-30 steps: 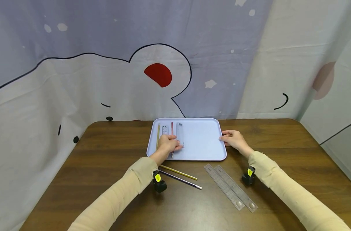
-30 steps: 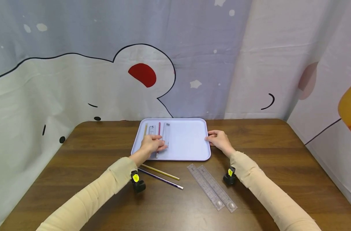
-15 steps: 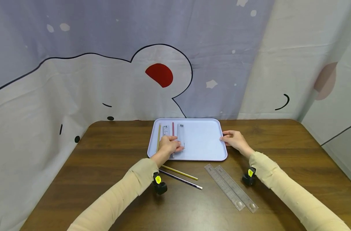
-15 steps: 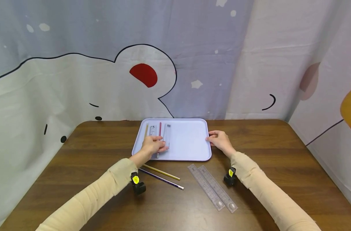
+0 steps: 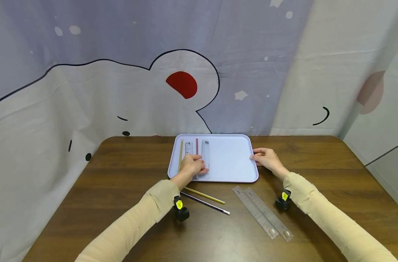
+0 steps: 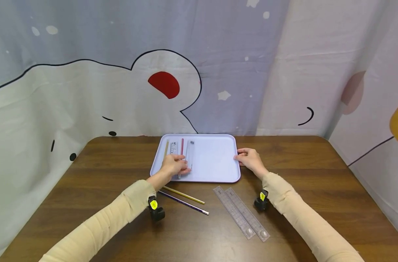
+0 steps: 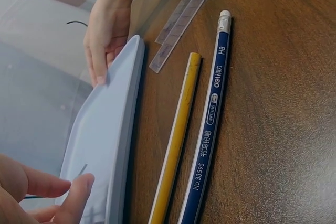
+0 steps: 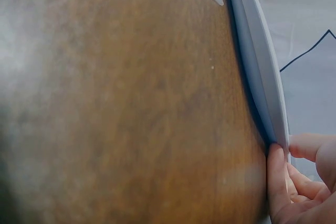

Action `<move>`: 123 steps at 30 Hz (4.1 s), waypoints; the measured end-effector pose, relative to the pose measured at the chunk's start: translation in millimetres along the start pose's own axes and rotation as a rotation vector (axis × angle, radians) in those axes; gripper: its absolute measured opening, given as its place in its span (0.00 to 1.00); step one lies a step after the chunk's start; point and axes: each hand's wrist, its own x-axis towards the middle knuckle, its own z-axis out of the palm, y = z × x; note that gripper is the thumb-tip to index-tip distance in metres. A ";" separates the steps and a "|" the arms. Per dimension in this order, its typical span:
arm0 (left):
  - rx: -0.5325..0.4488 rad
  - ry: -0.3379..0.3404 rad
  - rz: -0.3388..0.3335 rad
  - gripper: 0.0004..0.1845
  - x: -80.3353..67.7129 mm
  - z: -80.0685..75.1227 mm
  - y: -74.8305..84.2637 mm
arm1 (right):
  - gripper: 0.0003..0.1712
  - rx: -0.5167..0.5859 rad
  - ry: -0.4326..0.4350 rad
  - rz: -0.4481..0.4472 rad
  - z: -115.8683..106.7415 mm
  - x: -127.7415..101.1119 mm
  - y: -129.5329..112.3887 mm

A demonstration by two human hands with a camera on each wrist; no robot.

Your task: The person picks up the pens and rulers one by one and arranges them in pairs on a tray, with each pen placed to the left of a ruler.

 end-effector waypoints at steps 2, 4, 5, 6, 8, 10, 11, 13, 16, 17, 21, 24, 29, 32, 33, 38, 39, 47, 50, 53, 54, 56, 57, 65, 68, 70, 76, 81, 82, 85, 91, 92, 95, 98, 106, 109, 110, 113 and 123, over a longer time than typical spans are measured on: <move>0.005 0.004 -0.002 0.25 -0.3 0.4 -0.4 | 0.27 -0.004 0.001 0.003 0.2 -0.2 -0.2; -0.001 0.008 -0.008 0.25 -0.9 1.1 -0.5 | 0.27 -0.007 0.001 0.003 0.4 -0.5 -0.4; -0.010 0.008 -0.007 0.25 -1.5 1.4 -0.6 | 0.27 -0.007 0.001 0.004 0.5 -0.7 -0.5; -0.017 0.008 -0.007 0.25 -2.1 1.7 -0.6 | 0.27 -0.009 0.001 0.004 0.5 -0.8 -0.7; -0.022 0.012 -0.007 0.25 -3.1 2.3 -0.7 | 0.28 -0.008 0.000 0.005 0.6 -1.0 -0.8; -0.034 0.015 -0.001 0.25 -4.2 2.8 -0.9 | 0.28 -0.008 -0.001 0.004 0.6 -1.1 -0.8; -0.040 0.016 0.002 0.25 -4.4 3.1 -1.1 | 0.28 -0.008 -0.001 0.003 0.5 -1.1 -0.8; -0.037 0.027 0.005 0.25 -4.6 3.5 -1.6 | 0.28 -0.010 -0.001 0.001 0.3 -1.1 -0.7; -0.047 0.036 0.011 0.26 -4.9 4.2 -2.0 | 0.28 -0.010 0.000 -0.001 0.0 -1.4 -0.7; -0.047 0.040 0.012 0.26 -4.9 4.3 -2.1 | 0.28 -0.008 0.000 -0.002 0.0 -1.5 -0.8; -0.039 0.055 0.011 0.26 -5.3 4.8 -2.3 | 0.28 0.002 -0.004 -0.004 -0.1 -1.3 -0.6; -0.016 0.065 0.016 0.27 -5.5 4.8 -2.8 | 0.28 0.003 -0.004 -0.005 -0.1 -0.8 -0.2; 0.019 0.071 0.029 0.29 -4.8 3.8 -4.3 | 0.28 0.000 -0.002 -0.003 0.1 -0.3 0.0; 0.016 0.071 0.027 0.29 -4.5 3.1 -4.5 | 0.27 0.004 -0.001 -0.002 0.1 0.0 0.3; 0.019 0.070 0.029 0.29 -4.2 2.9 -4.8 | 0.28 0.005 0.000 -0.002 0.0 0.1 0.4; 0.032 0.060 0.025 0.29 -3.9 2.2 -5.0 | 0.28 0.006 0.001 -0.005 0.1 0.2 0.8; 0.034 0.057 0.024 0.29 -3.9 2.0 -5.1 | 0.28 0.003 0.001 -0.005 0.1 0.2 0.7; 0.066 0.025 0.009 0.30 -4.5 -0.3 -4.0 | 0.27 -0.010 0.001 -0.011 0.3 0.3 0.6; 0.080 0.018 0.011 0.29 -4.5 -0.5 -3.2 | 0.27 -0.008 0.000 -0.015 0.1 0.5 0.8; 0.094 0.014 0.006 0.28 -3.8 -0.7 -2.5 | 0.27 -0.006 -0.001 -0.016 -0.1 0.7 0.9; 0.096 0.012 0.003 0.28 -3.7 -0.7 -2.2 | 0.27 -0.007 -0.001 -0.015 -0.1 0.7 0.8; 0.097 0.011 -0.007 0.27 -3.2 -1.1 -2.1 | 0.27 -0.007 -0.001 -0.013 -0.1 0.7 0.8; 0.095 0.009 -0.011 0.27 -2.8 -1.3 -2.1 | 0.27 -0.008 -0.001 -0.013 0.0 0.6 0.6; 0.125 -0.009 -0.036 0.27 -3.5 -3.8 -1.3 | 0.27 -0.007 -0.005 -0.012 -0.1 1.0 0.6; 0.145 -0.021 -0.052 0.27 -4.3 -4.1 0.4 | 0.27 -0.007 -0.004 -0.010 0.1 1.2 1.1; 0.163 -0.027 -0.058 0.27 -4.5 -4.3 0.9 | 0.27 -0.004 -0.002 -0.011 0.2 1.1 1.6; 0.196 -0.038 -0.061 0.27 -6.1 -5.0 0.9 | 0.27 -0.010 0.000 -0.006 -0.2 0.6 2.0; 0.196 -0.042 -0.062 0.27 -6.4 -5.4 0.6 | 0.28 -0.013 0.000 -0.004 -0.8 0.5 2.3; 0.198 -0.042 -0.060 0.27 -6.1 -5.4 0.5 | 0.28 -0.012 -0.001 -0.004 -1.0 0.5 2.3; 0.204 -0.044 -0.059 0.27 -5.6 -5.7 0.1 | 0.27 -0.016 -0.001 -0.003 -1.4 1.4 3.2; 0.212 -0.046 -0.058 0.26 -5.8 -7.0 0.4 | 0.28 -0.031 0.000 0.001 -1.9 1.5 3.3; 0.210 -0.047 -0.056 0.26 -5.8 -7.1 0.5 | 0.27 -0.028 0.004 0.006 -1.6 1.6 3.2; 0.203 -0.052 -0.055 0.26 -6.0 -6.9 0.1 | 0.28 -0.023 0.001 0.002 -1.1 0.5 2.0; 0.183 -0.060 -0.051 0.27 -7.0 -5.8 -0.2 | 0.28 -0.012 0.001 -0.001 -0.3 -0.4 0.6; 0.163 -0.078 -0.036 0.25 -9.6 -3.8 0.7 | 0.28 -0.001 0.002 -0.002 0.8 -0.8 0.1; 0.170 -0.080 -0.034 0.23 -10.3 -4.5 0.5 | 0.28 0.004 0.002 0.000 0.9 0.0 0.9; 0.169 -0.082 -0.032 0.22 -10.7 -4.8 0.3 | 0.28 0.004 0.001 0.000 0.9 0.2 1.0; 0.161 -0.089 -0.035 0.21 -12.7 -5.8 -0.1 | 0.28 0.005 -0.001 0.003 0.8 0.1 0.9; 0.092 -0.109 -0.053 0.19 -20.7 -5.3 -1.4 | 0.28 0.004 -0.003 -0.001 0.1 -1.3 -0.2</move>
